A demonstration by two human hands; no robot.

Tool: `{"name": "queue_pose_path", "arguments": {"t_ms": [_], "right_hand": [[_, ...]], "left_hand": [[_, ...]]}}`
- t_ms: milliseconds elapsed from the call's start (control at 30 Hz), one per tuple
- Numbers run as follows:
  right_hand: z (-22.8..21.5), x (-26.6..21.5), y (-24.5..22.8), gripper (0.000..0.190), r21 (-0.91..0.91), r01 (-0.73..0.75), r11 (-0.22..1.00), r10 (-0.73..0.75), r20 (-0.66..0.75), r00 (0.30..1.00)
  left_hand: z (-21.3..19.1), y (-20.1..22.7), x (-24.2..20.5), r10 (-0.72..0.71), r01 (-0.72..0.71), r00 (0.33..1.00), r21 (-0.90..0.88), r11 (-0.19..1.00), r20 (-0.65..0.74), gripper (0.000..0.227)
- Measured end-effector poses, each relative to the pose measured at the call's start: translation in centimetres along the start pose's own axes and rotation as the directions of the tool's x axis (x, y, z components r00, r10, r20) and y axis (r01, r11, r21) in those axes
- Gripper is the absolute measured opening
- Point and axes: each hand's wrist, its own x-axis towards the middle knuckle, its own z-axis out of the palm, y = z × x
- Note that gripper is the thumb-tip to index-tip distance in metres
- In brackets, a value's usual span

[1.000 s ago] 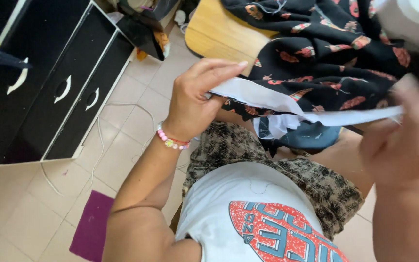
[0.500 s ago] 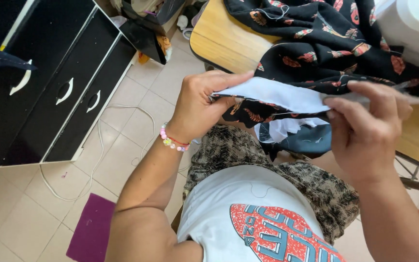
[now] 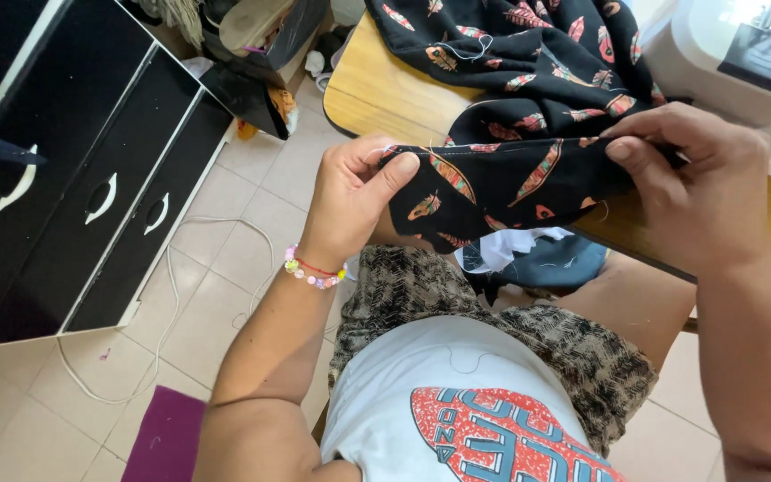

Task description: Preparing a piece of patterned fabric for sewing by manipulating it with a small tool and scissors at a workstation.

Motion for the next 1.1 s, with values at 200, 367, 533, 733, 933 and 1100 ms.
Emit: {"name": "queue_pose_path", "arguments": {"t_ms": [200, 367, 533, 733, 933, 1100], "right_hand": [[0.1, 0.8, 2.3, 0.006, -0.143, 0.131, 0.981, -0.137, -0.034, 0.990], [-0.2, 1.9, 4.0, 0.008, -0.365, 0.307, 0.879, -0.343, -0.036, 0.939], [2.6, 3.5, 5.8, 0.011, -0.753, 0.302, 0.584, -0.364, 0.090, 0.927], [3.4, 4.1, -0.9, 0.008, -0.641, 0.434, 0.633, -0.551, 0.021, 0.834], [6.9, 3.3, -9.3, 0.011, 0.129, 0.359, 0.925, -0.356, -0.043, 0.933], [8.7, 2.6, -9.5, 0.012, 0.234, 0.338, 0.911, -0.318, -0.123, 0.940]], "left_hand": [[0.7, -1.3, 0.0, 0.001, -0.009, 0.997, -0.098, 0.995, -0.077, 0.018], [0.9, -3.6, 0.0, -0.064, 0.029, 0.987, -0.228, 0.973, -0.145, 0.016], [1.3, -4.3, -0.6, -0.121, 0.077, 0.985, -0.319, 0.945, -0.119, 0.023], [2.4, -3.4, -1.1, -0.170, 0.110, 0.979, -0.404, 0.908, -0.116, 0.027], [4.0, -1.3, -1.6, -0.132, 0.083, 0.984, -0.352, 0.932, -0.116, 0.026], [5.3, 0.2, -2.0, -0.116, 0.088, 0.982, -0.188, 0.978, -0.147, 0.024]]}}
